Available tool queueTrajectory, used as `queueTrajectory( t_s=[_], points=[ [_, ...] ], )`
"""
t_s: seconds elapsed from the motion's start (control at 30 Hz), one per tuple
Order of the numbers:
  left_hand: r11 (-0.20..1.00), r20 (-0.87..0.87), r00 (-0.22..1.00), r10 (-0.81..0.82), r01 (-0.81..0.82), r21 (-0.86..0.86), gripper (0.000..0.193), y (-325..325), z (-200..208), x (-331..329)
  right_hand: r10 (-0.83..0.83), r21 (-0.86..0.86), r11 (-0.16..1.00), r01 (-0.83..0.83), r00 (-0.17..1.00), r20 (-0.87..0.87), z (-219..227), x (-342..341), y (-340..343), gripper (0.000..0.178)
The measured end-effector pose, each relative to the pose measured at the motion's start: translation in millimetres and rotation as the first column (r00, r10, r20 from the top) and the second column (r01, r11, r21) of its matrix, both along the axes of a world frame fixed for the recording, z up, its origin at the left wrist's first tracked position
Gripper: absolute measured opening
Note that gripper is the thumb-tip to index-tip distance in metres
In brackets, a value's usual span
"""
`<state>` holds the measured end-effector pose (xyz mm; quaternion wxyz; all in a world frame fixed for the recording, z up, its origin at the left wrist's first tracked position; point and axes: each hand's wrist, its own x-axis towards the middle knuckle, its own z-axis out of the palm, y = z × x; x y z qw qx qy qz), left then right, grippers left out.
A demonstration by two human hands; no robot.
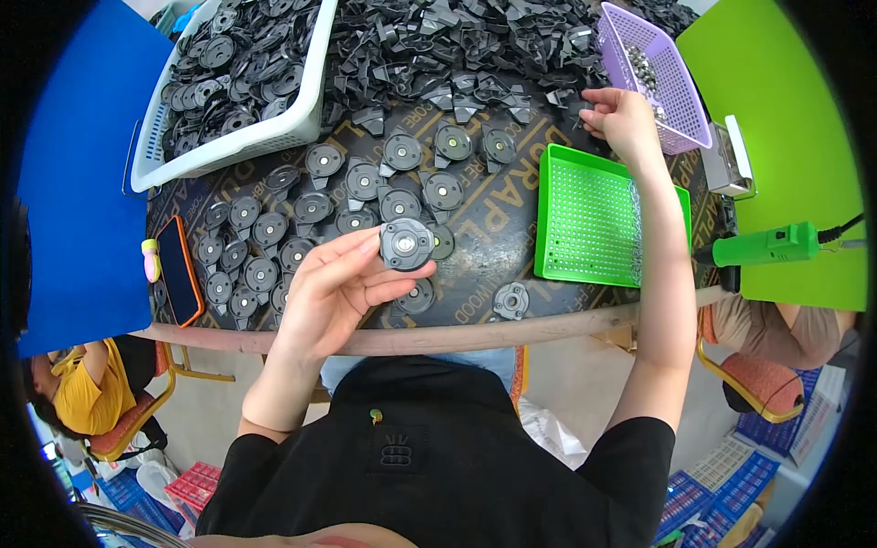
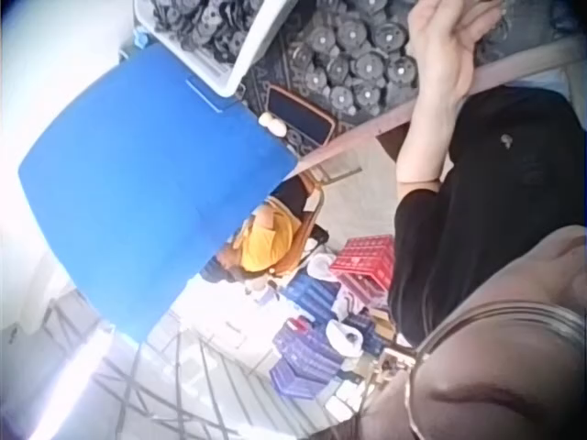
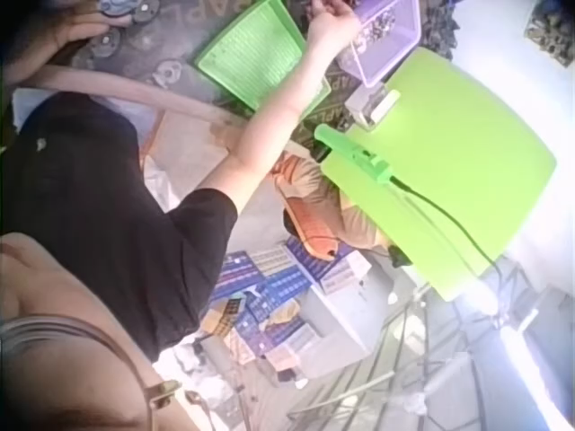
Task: The person inserts small metal pins into black circular plastic components by hand at a factory workbench.
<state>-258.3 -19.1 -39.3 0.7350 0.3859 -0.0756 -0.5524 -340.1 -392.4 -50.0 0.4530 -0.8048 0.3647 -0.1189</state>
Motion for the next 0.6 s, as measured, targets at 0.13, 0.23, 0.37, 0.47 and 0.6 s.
queueTrajectory(
  t_s=[0.13, 0.23, 0.37, 0.47, 0.6],
  points=[
    [1.0, -0.006, 1.0, 0.002, -0.002, 0.001, 0.038, -0.7, 0.9, -1.4, 0.026, -0.281, 0.958, -0.059, 0.993, -0.119, -1.3, 0.1, 1.4, 0.029],
    [1.0, -0.002, 1.0, 0.003, -0.003, 0.004, 0.038, -0.1, 0.9, -1.7, 0.053, -0.479, 0.869, -0.123, 0.986, -0.158, 0.4, 0.0, 7.9, 0.031],
    [1.0, 0.0, 1.0, 0.018, -0.018, 0.0, 0.039, -1.4, 0.9, -3.3, 0.064, -0.597, 0.784, -0.17, 0.979, -0.195, 4.8, -5.4, 13.8, 0.028],
    [0.999, -0.001, 0.999, 0.039, -0.039, 0.007, 0.04, -2.6, 0.8, -2.7, 0.222, -0.58, 0.791, -0.194, 0.975, -0.024, 31.9, -14.5, 46.5, 0.026],
    [1.0, -0.009, 1.0, 0.02, -0.02, 0.022, 0.04, -3.7, -2.2, -3.2, 0.667, -0.649, 0.619, -0.442, 0.732, 0.138, 55.7, -26.3, 133.9, 0.031]
  ],
)
